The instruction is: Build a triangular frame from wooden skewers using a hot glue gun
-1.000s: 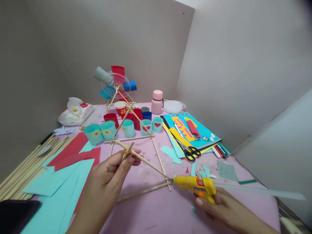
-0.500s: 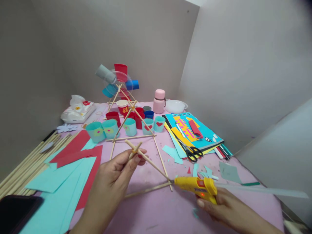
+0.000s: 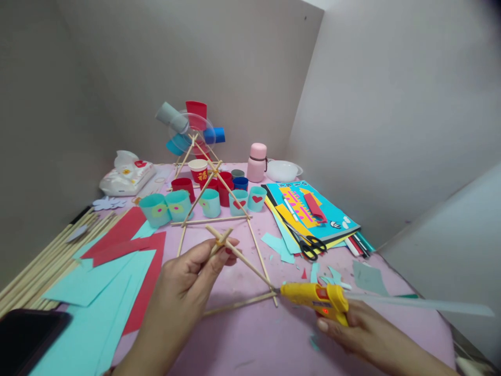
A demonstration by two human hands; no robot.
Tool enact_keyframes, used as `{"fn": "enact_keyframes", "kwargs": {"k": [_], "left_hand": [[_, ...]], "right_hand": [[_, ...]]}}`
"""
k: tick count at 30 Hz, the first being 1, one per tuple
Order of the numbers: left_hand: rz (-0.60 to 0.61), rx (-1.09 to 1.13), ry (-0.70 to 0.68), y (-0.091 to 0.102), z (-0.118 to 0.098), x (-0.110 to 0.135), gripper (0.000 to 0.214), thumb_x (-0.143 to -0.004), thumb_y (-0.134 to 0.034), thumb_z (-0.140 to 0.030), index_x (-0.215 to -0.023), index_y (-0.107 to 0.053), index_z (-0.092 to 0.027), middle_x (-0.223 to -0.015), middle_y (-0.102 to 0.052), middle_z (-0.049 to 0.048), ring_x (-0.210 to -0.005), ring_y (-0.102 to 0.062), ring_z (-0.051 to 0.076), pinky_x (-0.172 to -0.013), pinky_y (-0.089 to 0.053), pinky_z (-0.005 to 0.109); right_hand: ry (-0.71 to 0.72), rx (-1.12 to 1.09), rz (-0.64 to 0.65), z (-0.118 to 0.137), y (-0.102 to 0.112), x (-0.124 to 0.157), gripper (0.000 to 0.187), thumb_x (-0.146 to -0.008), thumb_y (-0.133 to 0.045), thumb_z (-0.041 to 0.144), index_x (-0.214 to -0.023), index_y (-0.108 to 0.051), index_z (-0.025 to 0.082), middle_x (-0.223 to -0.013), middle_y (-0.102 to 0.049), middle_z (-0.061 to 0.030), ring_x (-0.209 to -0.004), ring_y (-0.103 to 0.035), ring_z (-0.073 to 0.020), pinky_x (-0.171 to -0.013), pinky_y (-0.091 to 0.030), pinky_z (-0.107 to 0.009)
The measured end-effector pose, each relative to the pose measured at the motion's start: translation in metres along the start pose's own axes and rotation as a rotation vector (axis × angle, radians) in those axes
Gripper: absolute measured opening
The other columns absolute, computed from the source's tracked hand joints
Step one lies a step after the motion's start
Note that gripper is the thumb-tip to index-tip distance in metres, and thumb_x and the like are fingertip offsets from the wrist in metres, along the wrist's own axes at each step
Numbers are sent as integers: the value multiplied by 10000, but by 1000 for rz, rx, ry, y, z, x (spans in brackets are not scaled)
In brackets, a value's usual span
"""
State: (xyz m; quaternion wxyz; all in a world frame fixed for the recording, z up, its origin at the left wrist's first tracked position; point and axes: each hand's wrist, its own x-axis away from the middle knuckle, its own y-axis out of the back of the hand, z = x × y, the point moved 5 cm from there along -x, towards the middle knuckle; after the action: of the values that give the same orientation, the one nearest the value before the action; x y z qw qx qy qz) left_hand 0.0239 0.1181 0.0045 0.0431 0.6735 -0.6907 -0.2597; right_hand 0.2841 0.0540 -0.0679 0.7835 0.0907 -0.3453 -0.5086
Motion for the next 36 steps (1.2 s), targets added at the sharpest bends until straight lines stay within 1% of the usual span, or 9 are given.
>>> {"fn": "enact_keyframes", "kwargs": {"k": [3,7,11,15,19,23,29,32,36], "left_hand": [[-1,15,2,0,-2,0,161,-840,-525,-376,-825,-667,-303,-829,-709,-86,-800,-636,117,-702,-482,159],[-6,3,-12,-1,-2,0,152,-838,-532,-364,-828,-672,-306,-820,-708,-92,-800,-637,110,-695,-480,147],[-8,10,-13,0,-1,0,166,-837,-530,-369,-867,-678,-300,-815,-710,-81,-802,-642,120,-703,-490,164],[8,3,-4,-1,-2,0,172,-842,-523,-372,-862,-676,-293,-826,-712,-79,-811,-641,119,-703,-492,168],[9,5,-9,-1,-4,-1,164,-851,-517,-363,-840,-668,-302,-834,-712,-93,-809,-638,96,-703,-480,143],[12,8,-6,-1,-3,-1,156,-850,-522,-359,-851,-668,-304,-872,-714,-94,-834,-638,99,-711,-481,141],[17,22,11,-1,0,1,166,-854,-516,-363,-914,-666,-326,-837,-709,-102,-812,-635,84,-719,-477,129],[17,13,7,-1,0,1,165,-854,-518,-362,-924,-664,-333,-844,-710,-105,-805,-635,78,-709,-475,120],[13,10,2,0,0,0,159,-849,-522,-365,-885,-670,-319,-832,-711,-100,-799,-637,80,-700,-478,121]], "right_hand": [[14,11,-3,0,1,0,412,-808,-431,558,-854,-557,169,-668,-419,31,-605,-389,-122,-570,-336,-231],[-4,-13,9,-2,0,0,446,-796,-429,586,-874,-552,164,-650,-398,38,-581,-367,-115,-543,-319,-228],[-7,9,2,-2,0,-1,471,-795,-415,603,-896,-556,165,-650,-382,37,-590,-358,-119,-543,-309,-232],[-46,49,0,-6,0,-2,493,-784,-414,618,-885,-555,158,-634,-378,37,-593,-358,-124,-547,-304,-240],[-41,57,-4,-5,1,-2,485,-780,-402,627,-819,-539,164,-652,-387,28,-590,-365,-122,-543,-315,-239],[-27,24,-1,-1,1,-2,494,-773,-407,625,-891,-551,168,-658,-394,29,-592,-374,-126,-546,-325,-238],[-30,53,-11,0,0,-3,460,-777,-416,592,-883,-554,166,-649,-404,29,-581,-373,-125,-543,-332,-238],[-25,67,-14,1,0,-4,427,-772,-415,581,-830,-539,176,-641,-422,26,-592,-391,-132,-562,-346,-240],[-61,109,-21,1,1,-3,414,-760,-397,595,-744,-495,194,-589,-414,34,-568,-387,-133,-553,-335,-245]]}}
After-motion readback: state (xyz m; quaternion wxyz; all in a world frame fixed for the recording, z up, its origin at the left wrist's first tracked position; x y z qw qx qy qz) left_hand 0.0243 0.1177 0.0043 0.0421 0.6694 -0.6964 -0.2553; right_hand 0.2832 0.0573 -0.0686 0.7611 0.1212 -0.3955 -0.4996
